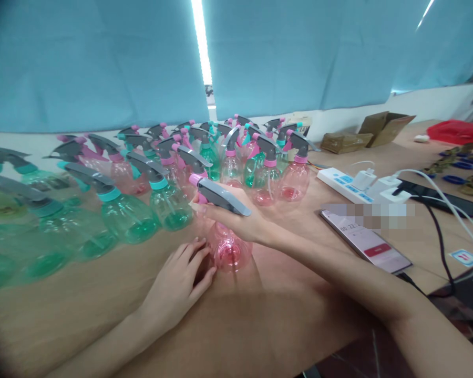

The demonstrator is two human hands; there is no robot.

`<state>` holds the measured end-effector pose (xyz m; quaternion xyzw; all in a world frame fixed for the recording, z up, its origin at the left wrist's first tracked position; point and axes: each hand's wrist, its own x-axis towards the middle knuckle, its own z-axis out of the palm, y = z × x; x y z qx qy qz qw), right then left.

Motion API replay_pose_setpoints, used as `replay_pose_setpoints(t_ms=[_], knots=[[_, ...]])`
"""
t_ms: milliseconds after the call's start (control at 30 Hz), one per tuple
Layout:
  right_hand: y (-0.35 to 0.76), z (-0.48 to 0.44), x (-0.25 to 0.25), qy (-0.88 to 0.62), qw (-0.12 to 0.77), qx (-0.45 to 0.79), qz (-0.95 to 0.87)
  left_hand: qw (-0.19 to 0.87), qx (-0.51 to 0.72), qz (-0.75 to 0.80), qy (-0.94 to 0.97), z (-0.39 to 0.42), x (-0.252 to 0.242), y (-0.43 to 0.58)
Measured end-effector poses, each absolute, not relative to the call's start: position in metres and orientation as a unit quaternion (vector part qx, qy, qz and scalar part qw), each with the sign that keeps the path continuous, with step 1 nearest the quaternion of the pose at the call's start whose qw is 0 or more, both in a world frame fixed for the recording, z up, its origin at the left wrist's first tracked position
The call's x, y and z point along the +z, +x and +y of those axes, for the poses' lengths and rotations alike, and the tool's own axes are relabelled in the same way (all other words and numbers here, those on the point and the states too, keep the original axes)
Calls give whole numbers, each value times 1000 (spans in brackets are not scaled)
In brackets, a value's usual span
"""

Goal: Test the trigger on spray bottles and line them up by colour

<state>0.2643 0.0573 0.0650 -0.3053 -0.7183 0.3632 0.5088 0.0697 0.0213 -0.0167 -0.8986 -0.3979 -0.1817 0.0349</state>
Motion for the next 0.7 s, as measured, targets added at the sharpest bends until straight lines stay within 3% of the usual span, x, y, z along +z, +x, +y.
replay_pose_setpoints(t_ms=[700], knots=[[265, 60, 62, -294, 527, 309, -735, 27, -166, -409, -897, 20, -15, 71]])
